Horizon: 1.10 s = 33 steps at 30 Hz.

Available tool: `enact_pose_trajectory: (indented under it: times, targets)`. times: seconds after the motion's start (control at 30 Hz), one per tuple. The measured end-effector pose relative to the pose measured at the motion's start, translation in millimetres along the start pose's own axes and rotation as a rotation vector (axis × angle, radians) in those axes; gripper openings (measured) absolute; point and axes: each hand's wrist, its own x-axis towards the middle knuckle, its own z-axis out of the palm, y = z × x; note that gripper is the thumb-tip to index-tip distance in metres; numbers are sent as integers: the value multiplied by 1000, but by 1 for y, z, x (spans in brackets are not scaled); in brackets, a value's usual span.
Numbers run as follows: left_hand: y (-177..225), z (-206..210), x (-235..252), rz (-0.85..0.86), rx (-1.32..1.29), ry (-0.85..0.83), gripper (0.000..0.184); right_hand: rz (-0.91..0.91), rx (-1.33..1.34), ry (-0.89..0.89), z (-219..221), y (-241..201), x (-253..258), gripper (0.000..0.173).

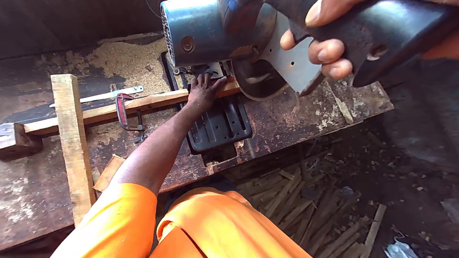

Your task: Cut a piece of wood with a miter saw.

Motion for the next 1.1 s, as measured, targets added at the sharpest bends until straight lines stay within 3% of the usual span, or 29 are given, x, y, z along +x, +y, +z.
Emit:
enact_pose_trajectory:
  times: [0.1, 0.23, 0.43, 0.7, 1.1]
  targets:
    - [-1, 0, 2, 11, 10, 14, 82, 105, -54, 157, 14, -9, -1, 24]
    - [-3, 0, 1, 11, 17, -2, 87, 72, -74, 160, 17, -7, -1, 27]
    - [-2, 1, 1, 17, 12, 16, 84, 176, -173, 481, 50, -10, 0, 16]
    - [-1, 0, 1, 4, 12, 13, 88, 108, -192, 457, 49, -2, -2, 18]
    - [-1, 1, 2, 8, 24, 20, 93, 144, -172, 543, 61, 3, -4, 16]
